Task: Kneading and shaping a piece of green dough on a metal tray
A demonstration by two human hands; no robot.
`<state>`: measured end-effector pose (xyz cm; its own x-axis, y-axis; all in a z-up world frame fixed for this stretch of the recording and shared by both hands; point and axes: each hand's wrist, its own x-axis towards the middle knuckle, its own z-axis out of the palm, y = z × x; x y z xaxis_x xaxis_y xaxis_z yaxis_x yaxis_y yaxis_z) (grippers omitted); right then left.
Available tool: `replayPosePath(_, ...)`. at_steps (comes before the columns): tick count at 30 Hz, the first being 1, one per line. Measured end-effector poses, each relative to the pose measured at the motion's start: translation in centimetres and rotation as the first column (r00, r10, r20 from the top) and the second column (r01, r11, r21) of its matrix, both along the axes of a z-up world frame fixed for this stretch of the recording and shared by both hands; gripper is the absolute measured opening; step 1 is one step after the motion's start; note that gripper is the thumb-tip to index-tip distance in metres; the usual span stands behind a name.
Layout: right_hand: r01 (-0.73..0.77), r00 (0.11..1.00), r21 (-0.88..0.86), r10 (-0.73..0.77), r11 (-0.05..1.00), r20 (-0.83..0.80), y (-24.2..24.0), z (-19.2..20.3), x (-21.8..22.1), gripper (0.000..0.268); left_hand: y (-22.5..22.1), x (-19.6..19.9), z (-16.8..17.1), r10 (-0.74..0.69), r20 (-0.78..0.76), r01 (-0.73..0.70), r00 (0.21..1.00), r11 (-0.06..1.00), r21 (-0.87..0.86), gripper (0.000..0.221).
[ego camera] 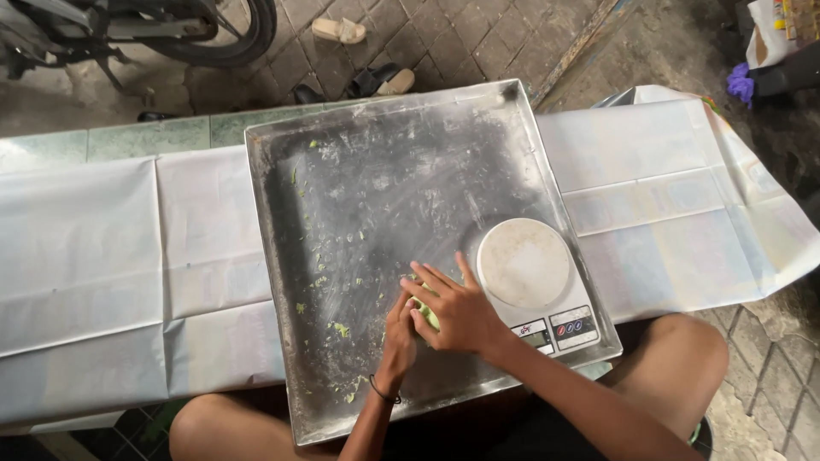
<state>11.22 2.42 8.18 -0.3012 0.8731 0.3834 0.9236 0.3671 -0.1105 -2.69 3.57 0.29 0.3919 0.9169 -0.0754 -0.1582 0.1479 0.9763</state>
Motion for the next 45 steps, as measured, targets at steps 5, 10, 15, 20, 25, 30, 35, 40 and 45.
replayPosePath(5,-0.005,0.986,-0.531,-0.083,0.847,-0.143,1.6,-1.1,0.2,0.079,0.4,-0.1,2.4,-0.036,0.031,0.033,0.999,0.997,0.075,0.081)
replayPosePath(10,-0.008,0.977,-0.428,-0.085,0.904,-0.198,2.3,-3.6,0.6,0.07,0.4,1.2,-0.2,0.117,0.063,-0.124,0.991,0.985,0.117,0.081)
replayPosePath(15,-0.013,0.957,-0.379,-0.099,0.925,-0.274,3.5,-2.6,0.5,0.034,-0.4,1.9,-2.0,0.302,0.087,-0.312,0.949,0.937,0.156,0.083)
replayPosePath(20,-0.071,0.944,-0.424,-0.076,0.903,-0.32,5.8,-4.4,1.7,0.028,-0.4,1.2,-2.2,0.207,-0.025,-0.206,0.978,0.978,0.018,0.085)
replayPosePath(25,-0.13,0.9,-0.466,-0.093,0.875,-0.425,7.9,-6.3,2.7,0.038,-0.1,1.2,-1.7,0.146,-0.026,-0.147,0.989,0.984,-0.097,0.098)
replayPosePath(30,-0.144,0.841,-0.413,-0.109,0.899,-0.529,9.5,-6.4,3.3,0.04,0.2,0.9,-1.0,0.092,-0.104,-0.094,0.99,0.995,-0.017,0.103)
replayPosePath(35,-0.181,0.708,-0.424,-0.181,0.888,-0.682,9.8,-6.8,4.0,0.044,-0.2,0.8,-1.2,0.098,-0.077,-0.083,0.992,0.98,0.183,0.08)
replayPosePath(40,-0.103,0.693,-0.531,-0.322,0.841,-0.645,9.5,-6.5,3.5,0.054,-0.5,0.8,-0.3,0.091,-0.057,-0.081,0.994,0.983,0.165,0.079)
replayPosePath(45,0.004,0.589,-0.644,-0.522,0.765,-0.617,6.5,-4.0,2.9,0.055,-0.7,0.8,-2.0,0.043,0.077,-0.058,0.996,0.978,0.2,0.086)
